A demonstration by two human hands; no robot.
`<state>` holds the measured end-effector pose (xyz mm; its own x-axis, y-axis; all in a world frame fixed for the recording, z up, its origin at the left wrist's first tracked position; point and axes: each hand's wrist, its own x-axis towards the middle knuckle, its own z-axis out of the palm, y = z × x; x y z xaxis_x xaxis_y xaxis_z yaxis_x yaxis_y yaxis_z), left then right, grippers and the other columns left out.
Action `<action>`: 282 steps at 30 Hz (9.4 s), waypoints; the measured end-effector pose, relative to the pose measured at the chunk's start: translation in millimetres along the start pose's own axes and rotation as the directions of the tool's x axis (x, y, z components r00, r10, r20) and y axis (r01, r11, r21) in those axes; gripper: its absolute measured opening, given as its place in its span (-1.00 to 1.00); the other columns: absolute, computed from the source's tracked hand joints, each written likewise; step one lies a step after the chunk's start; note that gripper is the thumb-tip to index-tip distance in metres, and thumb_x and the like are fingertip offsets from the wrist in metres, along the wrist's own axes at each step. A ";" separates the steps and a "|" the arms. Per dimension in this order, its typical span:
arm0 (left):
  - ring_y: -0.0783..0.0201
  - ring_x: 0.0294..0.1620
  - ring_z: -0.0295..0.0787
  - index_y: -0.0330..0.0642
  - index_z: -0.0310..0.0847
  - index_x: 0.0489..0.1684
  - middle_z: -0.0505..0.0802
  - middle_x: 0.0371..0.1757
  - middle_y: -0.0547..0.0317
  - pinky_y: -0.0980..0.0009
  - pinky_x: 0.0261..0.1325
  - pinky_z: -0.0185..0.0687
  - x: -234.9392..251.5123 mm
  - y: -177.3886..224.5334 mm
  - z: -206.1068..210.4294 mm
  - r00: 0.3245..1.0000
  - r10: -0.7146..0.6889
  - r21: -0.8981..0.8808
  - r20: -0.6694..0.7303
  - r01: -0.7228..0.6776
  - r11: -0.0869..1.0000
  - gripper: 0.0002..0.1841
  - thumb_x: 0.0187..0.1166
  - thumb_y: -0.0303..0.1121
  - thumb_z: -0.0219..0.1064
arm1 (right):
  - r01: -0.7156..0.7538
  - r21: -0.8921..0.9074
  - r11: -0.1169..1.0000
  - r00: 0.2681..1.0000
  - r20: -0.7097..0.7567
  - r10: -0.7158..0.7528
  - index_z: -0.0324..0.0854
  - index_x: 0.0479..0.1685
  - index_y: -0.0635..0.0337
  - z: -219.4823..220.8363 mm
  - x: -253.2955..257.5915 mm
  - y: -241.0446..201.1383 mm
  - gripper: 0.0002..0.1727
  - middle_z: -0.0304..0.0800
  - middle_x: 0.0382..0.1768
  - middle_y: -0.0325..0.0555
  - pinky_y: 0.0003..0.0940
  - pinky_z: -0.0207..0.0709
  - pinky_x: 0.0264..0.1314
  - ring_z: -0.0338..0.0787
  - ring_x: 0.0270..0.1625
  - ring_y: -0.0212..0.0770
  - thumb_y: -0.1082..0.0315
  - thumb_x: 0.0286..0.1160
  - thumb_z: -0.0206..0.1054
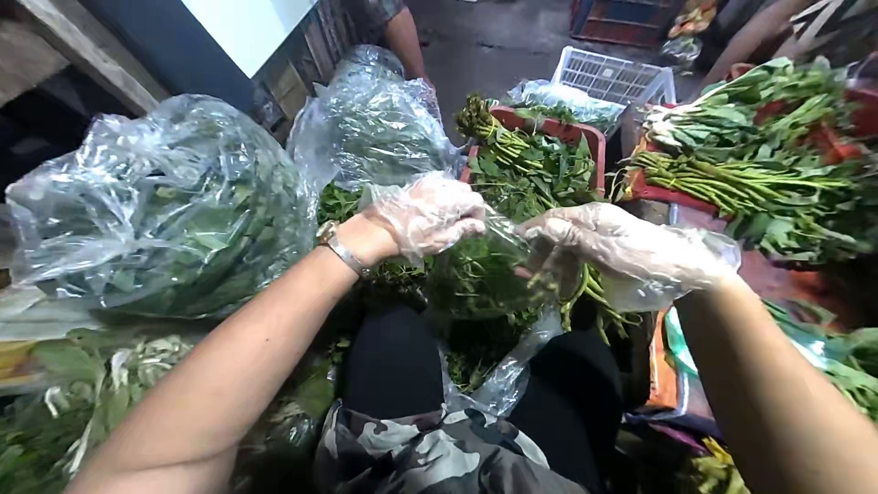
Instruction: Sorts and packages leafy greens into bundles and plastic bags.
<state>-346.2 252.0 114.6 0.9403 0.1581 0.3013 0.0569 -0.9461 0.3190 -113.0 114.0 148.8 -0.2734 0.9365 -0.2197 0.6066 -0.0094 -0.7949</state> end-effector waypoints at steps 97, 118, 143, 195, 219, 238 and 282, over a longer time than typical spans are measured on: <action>0.04 0.00 0.83 -0.26 0.76 -0.51 0.85 0.02 -0.12 0.14 0.03 0.74 -22.4 27.0 109.5 0.920 -0.245 -0.226 -0.307 0.179 0.957 -0.91 0.28 -0.43 0.50 | -0.046 0.784 0.620 0.896 -0.242 0.372 0.57 -0.17 0.20 110.1 55.7 71.7 -0.89 0.64 -0.55 -0.30 -0.58 0.56 -0.47 0.62 -0.55 -0.48 0.54 0.63 0.15; 0.53 -0.51 0.61 -0.05 0.64 -0.35 0.75 -0.44 0.35 0.63 -0.48 0.55 -15.5 9.6 64.3 0.541 -0.751 -0.876 0.378 0.471 -0.102 -0.83 0.61 -0.49 0.17 | 0.319 0.102 0.942 0.730 -0.661 -0.175 0.60 0.27 0.41 109.9 37.8 79.2 -0.60 0.65 0.33 0.11 -0.41 0.65 0.23 0.73 0.23 -0.25 0.61 0.44 0.17; 0.02 -0.25 0.58 -0.25 0.49 -0.11 0.67 -0.17 -0.16 0.04 -0.24 0.48 -33.1 -17.5 107.8 0.497 -0.864 -0.535 0.074 0.751 0.386 -0.77 0.69 -0.24 0.29 | 0.179 0.076 0.981 0.805 -0.584 -0.102 0.60 -0.26 0.43 131.8 52.6 109.8 -0.86 0.65 -0.17 0.05 -0.33 0.58 0.02 0.66 -0.11 -0.24 0.52 0.61 0.20; 0.30 -0.04 0.82 -0.37 0.63 -0.22 0.87 -0.14 0.06 0.30 0.15 0.71 -41.7 24.7 170.6 0.630 -0.764 -0.793 -0.141 0.390 0.468 -0.93 0.52 -0.52 0.33 | 0.140 0.640 0.755 0.760 -0.559 0.332 0.69 -0.19 0.20 146.7 38.0 108.0 -0.93 0.77 -0.29 -0.32 -0.55 0.63 -0.11 0.71 -0.24 -0.54 0.44 0.58 0.31; 0.52 -0.28 0.74 -0.47 0.44 0.19 0.78 -0.28 0.22 0.54 -0.07 0.69 -20.7 21.8 133.9 0.689 -0.671 -0.785 0.275 0.563 0.256 -0.70 0.56 -0.58 0.33 | 0.037 0.590 0.807 0.874 -0.410 0.260 0.68 -0.10 0.36 125.5 49.6 99.8 -0.89 0.77 -0.33 -0.21 -0.54 0.65 -0.20 0.71 -0.36 -0.50 0.48 0.53 0.39; 0.46 -0.17 0.72 -0.44 0.58 -0.22 0.79 -0.22 0.11 0.50 0.02 0.66 -36.1 19.5 159.4 0.809 -0.564 -0.731 -0.165 0.284 0.620 -0.82 0.37 -0.51 0.41 | 0.082 0.382 0.920 0.881 -0.459 0.113 0.63 -0.08 0.42 126.5 48.7 100.2 -0.77 0.71 -0.21 -0.12 -0.48 0.54 -0.04 0.64 -0.21 -0.47 0.39 0.68 0.16; -0.12 0.20 0.77 -0.28 0.80 0.05 0.85 0.07 -0.19 -0.12 0.34 0.54 -39.8 48.9 91.3 0.659 -0.710 -0.054 0.249 0.741 0.669 -0.72 0.74 -0.31 0.20 | -0.014 0.424 0.906 0.965 -0.232 0.124 0.41 0.42 0.42 148.0 39.9 81.0 -0.47 0.69 -0.09 -0.05 -0.42 0.61 -0.03 0.69 -0.16 -0.34 0.44 0.47 0.39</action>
<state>-350.2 173.7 36.2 0.6628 0.7054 -0.2512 0.7169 -0.5008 0.4851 -185.3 98.7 -8.1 -0.0154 0.9837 -0.1793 0.2369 -0.1706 -0.9564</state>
